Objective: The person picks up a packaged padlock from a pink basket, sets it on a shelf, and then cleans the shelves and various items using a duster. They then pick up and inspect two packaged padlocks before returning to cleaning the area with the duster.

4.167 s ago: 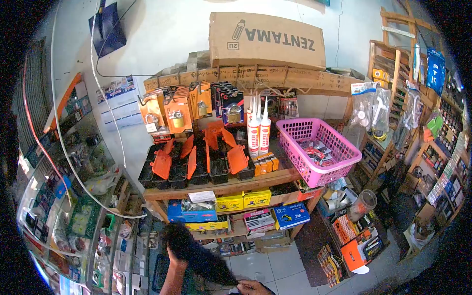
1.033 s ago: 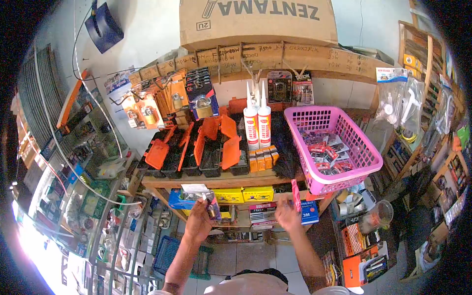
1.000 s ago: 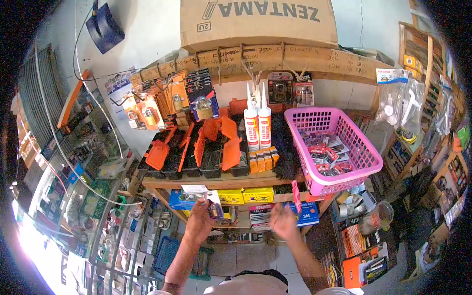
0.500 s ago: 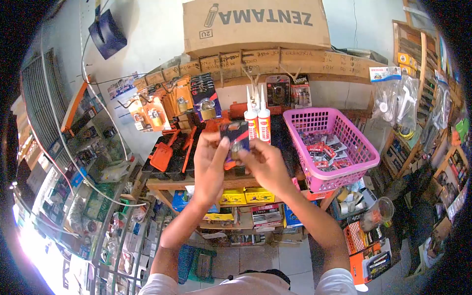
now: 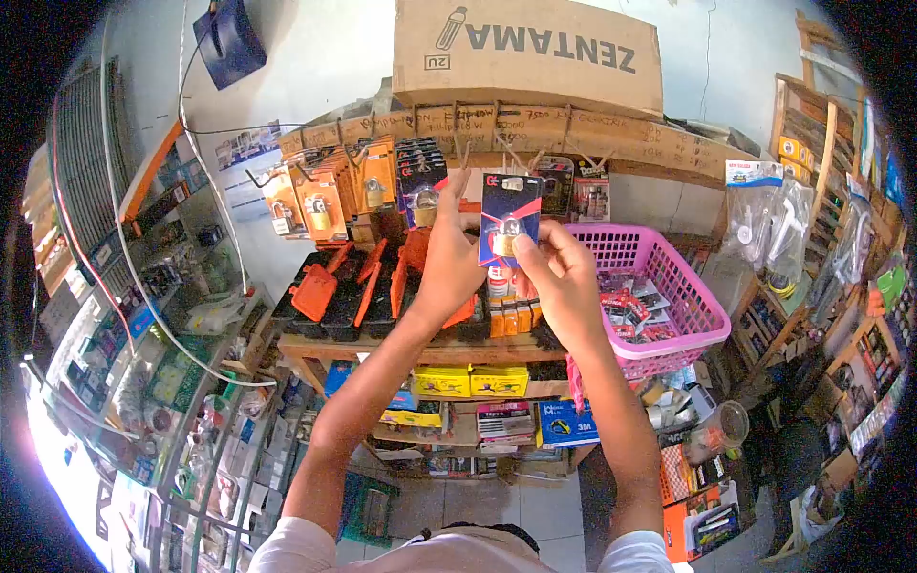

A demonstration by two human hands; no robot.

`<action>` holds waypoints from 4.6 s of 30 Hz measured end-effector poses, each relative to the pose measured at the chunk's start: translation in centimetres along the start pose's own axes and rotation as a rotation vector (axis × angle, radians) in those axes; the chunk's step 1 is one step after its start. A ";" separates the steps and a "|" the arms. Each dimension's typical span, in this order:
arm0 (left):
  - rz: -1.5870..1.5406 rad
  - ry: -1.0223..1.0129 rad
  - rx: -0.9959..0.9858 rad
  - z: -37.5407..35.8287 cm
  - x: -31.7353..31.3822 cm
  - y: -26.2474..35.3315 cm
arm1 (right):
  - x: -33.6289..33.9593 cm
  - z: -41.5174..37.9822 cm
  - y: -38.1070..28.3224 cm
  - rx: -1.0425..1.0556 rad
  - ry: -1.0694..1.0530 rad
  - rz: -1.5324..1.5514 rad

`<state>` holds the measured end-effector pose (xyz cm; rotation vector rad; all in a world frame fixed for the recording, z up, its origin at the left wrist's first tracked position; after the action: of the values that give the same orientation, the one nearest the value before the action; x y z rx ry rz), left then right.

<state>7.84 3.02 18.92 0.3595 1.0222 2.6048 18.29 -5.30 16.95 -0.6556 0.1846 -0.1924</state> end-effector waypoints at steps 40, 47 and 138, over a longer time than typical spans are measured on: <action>1.006 0.318 -0.442 1.5 7.8 3.0 | -2.0 10.6 14.0 -0.074 0.140 -0.472; 1.009 0.269 -0.413 1.6 7.1 3.2 | -0.9 15.1 18.6 -0.065 0.136 -0.627; -0.612 -0.395 0.913 -14.5 -17.0 -11.1 | 27.0 0.7 15.4 -0.444 -0.460 -0.741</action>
<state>20.71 -4.65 -0.99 0.6055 1.7584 1.3523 46.34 0.67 5.00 -1.1742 -0.4848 -0.7151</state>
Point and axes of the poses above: each hand's wrist, its own z-axis towards the middle knuckle, its own x-axis out of the back of the hand, y = z × x, the point moved 10 cm from there along z, towards the middle knuckle, and after that the axes turned 9 degrees about x, right-handed, at the moved point
